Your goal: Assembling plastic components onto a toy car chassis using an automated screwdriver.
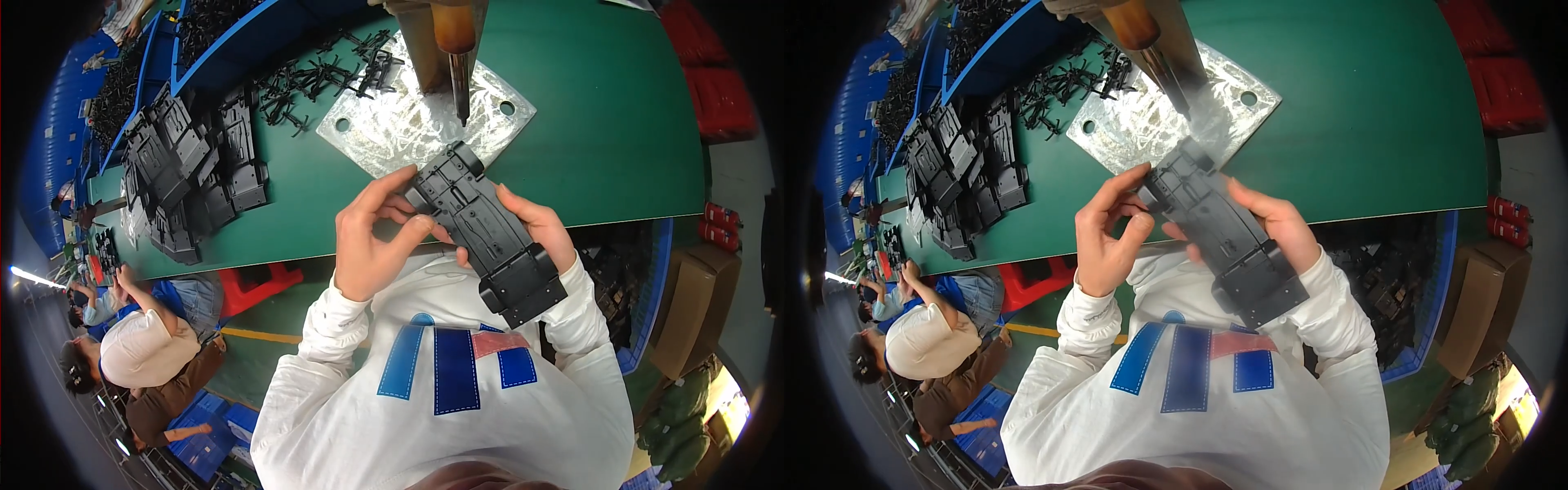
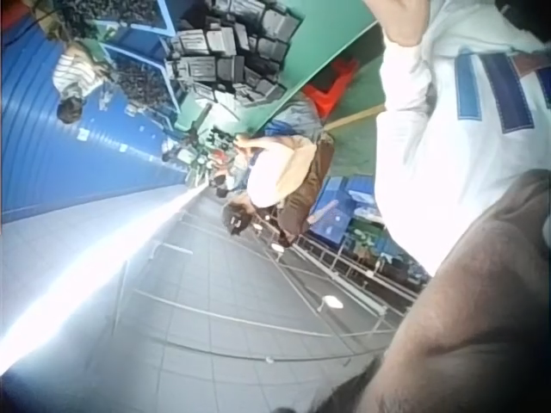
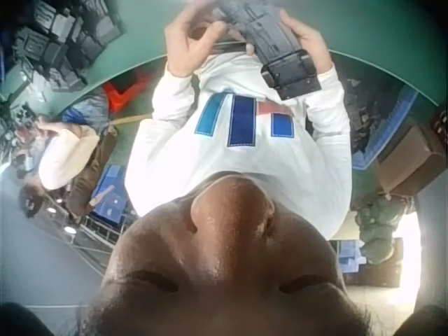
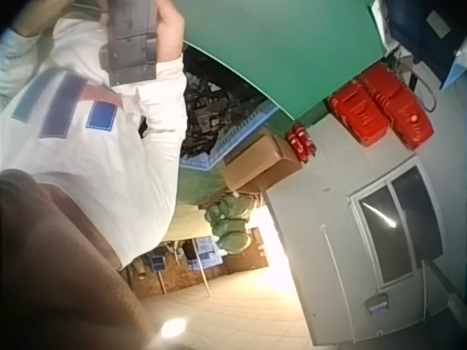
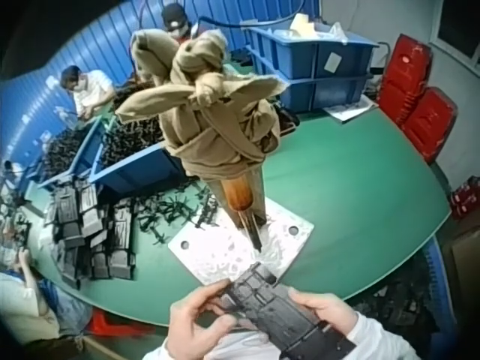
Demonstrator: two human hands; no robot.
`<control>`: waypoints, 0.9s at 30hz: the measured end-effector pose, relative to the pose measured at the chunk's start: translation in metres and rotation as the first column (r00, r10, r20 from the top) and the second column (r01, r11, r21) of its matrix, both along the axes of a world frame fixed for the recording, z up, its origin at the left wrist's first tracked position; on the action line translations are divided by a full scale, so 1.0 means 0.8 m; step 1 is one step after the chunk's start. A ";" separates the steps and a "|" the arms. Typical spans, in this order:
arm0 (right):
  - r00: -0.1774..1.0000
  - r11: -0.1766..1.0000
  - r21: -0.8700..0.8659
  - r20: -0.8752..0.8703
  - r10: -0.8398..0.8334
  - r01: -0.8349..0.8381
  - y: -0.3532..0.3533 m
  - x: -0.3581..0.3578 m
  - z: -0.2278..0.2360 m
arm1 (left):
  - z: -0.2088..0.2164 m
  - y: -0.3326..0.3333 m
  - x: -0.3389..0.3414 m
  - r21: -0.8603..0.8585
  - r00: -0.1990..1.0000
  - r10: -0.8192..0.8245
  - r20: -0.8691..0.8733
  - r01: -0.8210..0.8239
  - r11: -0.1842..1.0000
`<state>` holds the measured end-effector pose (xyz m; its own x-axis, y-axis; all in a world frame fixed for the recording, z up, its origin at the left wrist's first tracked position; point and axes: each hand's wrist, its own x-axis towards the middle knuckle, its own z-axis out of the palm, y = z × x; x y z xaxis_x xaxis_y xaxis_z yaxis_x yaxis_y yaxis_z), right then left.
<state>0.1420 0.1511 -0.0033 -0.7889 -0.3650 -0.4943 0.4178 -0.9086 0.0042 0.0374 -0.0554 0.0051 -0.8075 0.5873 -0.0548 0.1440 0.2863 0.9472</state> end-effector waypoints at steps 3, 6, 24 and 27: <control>1.000 0.991 -0.137 0.001 -0.011 0.011 -0.004 -0.001 -0.004 | 0.005 0.003 -0.003 -0.035 0.997 0.007 0.074 -0.004 0.999; 0.996 0.967 -0.237 0.024 -0.088 0.091 -0.008 -0.009 -0.002 | -0.001 0.012 -0.007 0.001 0.996 0.072 0.053 -0.073 0.997; 0.963 0.878 -0.404 0.025 -0.268 0.255 -0.009 -0.049 0.016 | -0.015 0.039 -0.044 0.173 0.975 0.221 0.022 -0.221 0.960; 0.959 0.887 -0.372 0.028 -0.283 0.273 -0.010 -0.050 0.014 | -0.018 0.039 -0.045 0.179 0.975 0.220 0.033 -0.222 0.958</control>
